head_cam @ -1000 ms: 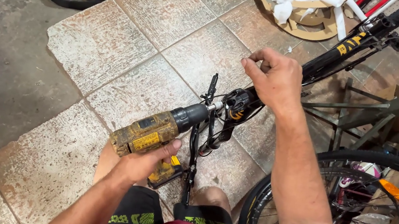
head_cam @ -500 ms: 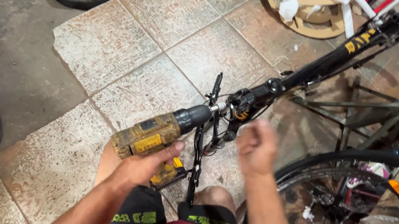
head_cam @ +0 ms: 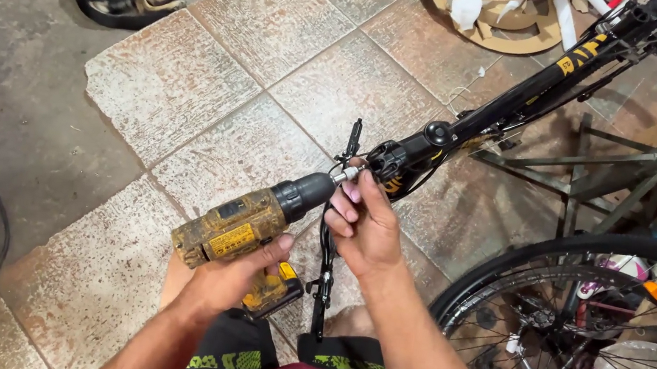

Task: The person uses a yellow power drill to loosen the stem bolts on a bicycle. They then remove the handlebar, reposition it, and use the drill to tighten the bolts, securing the handlebar in place.

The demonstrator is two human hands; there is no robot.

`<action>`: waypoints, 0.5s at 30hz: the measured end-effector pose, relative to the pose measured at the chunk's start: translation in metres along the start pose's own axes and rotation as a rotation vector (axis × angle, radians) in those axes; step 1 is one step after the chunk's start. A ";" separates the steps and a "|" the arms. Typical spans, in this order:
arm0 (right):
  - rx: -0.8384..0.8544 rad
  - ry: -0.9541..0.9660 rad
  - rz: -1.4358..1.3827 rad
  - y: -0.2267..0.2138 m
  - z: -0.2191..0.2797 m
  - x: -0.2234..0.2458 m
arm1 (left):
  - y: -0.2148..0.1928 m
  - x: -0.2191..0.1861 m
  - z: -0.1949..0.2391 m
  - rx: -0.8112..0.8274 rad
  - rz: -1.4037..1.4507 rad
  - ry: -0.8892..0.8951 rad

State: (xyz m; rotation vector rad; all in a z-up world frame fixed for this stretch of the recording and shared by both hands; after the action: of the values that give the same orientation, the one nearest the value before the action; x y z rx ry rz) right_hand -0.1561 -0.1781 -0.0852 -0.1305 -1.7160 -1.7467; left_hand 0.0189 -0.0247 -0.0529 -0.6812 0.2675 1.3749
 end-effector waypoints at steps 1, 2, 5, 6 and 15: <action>0.000 -0.001 -0.001 0.003 0.000 0.000 | 0.000 0.001 -0.001 0.000 -0.001 0.001; -0.021 -0.001 -0.008 0.004 0.001 -0.001 | 0.001 0.002 -0.003 0.009 -0.009 0.015; -0.054 -0.005 -0.027 0.003 -0.001 0.000 | 0.002 0.000 -0.004 0.021 -0.015 0.030; -0.068 -0.010 -0.038 0.001 -0.002 0.000 | 0.002 -0.001 -0.004 0.024 -0.013 0.030; -0.144 -0.052 0.083 0.000 -0.004 0.004 | -0.003 -0.013 0.023 -0.067 0.085 -0.119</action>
State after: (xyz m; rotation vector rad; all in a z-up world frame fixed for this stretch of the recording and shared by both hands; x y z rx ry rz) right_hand -0.1576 -0.1834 -0.0839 -0.3091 -1.5972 -1.8180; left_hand 0.0145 -0.0222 -0.0267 -0.6466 0.1581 1.5050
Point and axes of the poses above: each hand's wrist, its own z-axis away from the middle knuckle, its own y-axis out of the palm, x = y × z, the point moved 9 cm from there along -z, towards the middle knuckle, and after that the axes turned 3 degrees about -x, right-handed, at the moved point
